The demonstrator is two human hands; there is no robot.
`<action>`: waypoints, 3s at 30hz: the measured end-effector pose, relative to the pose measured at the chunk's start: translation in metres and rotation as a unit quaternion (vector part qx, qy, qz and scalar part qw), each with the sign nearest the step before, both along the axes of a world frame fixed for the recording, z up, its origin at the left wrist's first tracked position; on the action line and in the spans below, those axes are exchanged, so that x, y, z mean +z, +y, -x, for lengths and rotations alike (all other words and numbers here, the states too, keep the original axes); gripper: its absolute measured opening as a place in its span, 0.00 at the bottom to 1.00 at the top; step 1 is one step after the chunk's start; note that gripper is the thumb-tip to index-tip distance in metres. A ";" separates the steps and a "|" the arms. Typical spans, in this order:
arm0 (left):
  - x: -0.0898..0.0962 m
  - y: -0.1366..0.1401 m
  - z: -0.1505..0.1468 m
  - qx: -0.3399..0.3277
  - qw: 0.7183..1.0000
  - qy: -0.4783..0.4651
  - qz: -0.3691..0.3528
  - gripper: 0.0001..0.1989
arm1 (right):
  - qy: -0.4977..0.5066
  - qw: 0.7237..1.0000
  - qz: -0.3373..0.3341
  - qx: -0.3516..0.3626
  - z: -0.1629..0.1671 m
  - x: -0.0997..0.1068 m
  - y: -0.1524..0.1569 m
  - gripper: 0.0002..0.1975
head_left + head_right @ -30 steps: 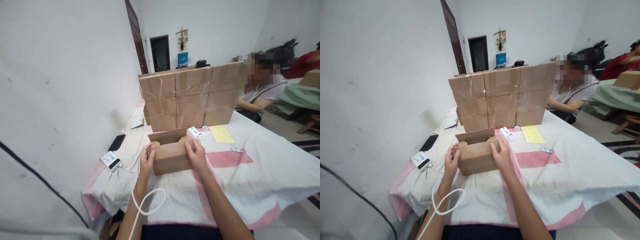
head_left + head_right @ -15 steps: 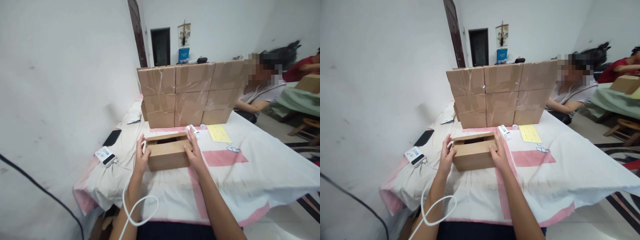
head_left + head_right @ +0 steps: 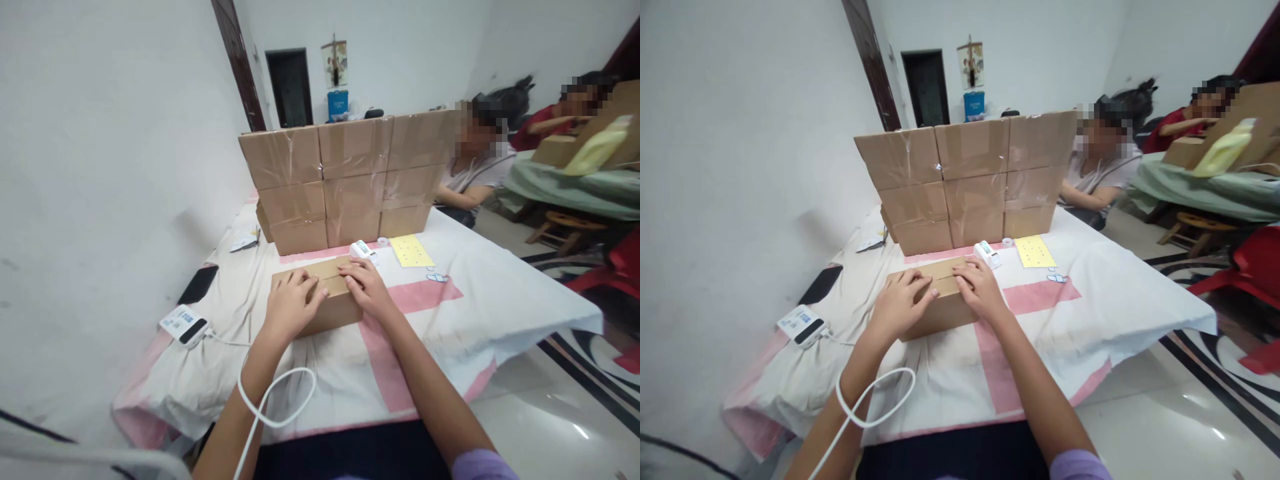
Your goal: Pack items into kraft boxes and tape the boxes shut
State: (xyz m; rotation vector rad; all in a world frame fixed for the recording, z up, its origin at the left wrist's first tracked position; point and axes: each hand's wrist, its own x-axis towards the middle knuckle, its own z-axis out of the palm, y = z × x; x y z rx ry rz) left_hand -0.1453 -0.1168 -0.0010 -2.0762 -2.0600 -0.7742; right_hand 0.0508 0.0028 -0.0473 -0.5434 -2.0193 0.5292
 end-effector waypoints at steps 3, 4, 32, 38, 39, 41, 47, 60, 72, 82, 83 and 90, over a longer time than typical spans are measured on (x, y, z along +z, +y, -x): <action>0.001 0.001 0.007 -0.018 0.999 0.033 0.021 0.22 | 0.001 0.991 0.131 -0.024 -0.025 -0.003 0.042 0.17; 0.001 0.001 0.010 -0.024 0.999 0.038 0.025 0.22 | 0.003 0.975 0.203 -0.087 -0.033 -0.002 0.059 0.17; -0.019 -0.001 0.015 0.025 0.998 0.053 -0.007 0.26 | -0.118 0.853 0.489 -0.138 -0.021 -0.004 0.165 0.05; -0.014 -0.004 0.013 0.037 0.997 0.067 0.011 0.24 | -0.025 0.871 0.472 -0.131 -0.026 -0.028 0.158 0.13; -0.013 -0.004 0.012 0.038 0.997 0.068 0.013 0.24 | -0.010 0.873 0.470 -0.133 -0.026 -0.032 0.157 0.14; -0.013 -0.004 0.012 0.043 0.997 0.067 0.016 0.24 | 0.019 0.875 0.464 -0.136 -0.026 -0.040 0.156 0.14; -0.014 -0.003 0.011 0.052 0.996 0.062 0.029 0.25 | 0.090 0.883 0.440 -0.139 -0.024 -0.061 0.153 0.14; -0.015 -0.001 0.012 0.065 0.995 0.070 0.026 0.23 | 0.100 0.886 0.433 -0.132 -0.024 -0.069 0.156 0.16; -0.014 -0.002 0.009 0.073 0.996 0.054 0.022 0.21 | 0.038 0.875 0.453 -0.165 -0.023 -0.073 0.154 0.17; -0.010 -0.003 0.005 0.073 0.996 0.036 0.038 0.22 | 0.041 0.885 0.420 -0.197 -0.021 -0.076 0.154 0.18; -0.009 -0.003 0.005 0.072 0.996 0.036 0.036 0.22 | 0.041 0.886 0.417 -0.199 -0.022 -0.075 0.153 0.18; -0.008 -0.005 0.004 0.071 0.996 0.031 0.035 0.22 | 0.044 0.883 0.425 -0.192 -0.025 -0.070 0.148 0.16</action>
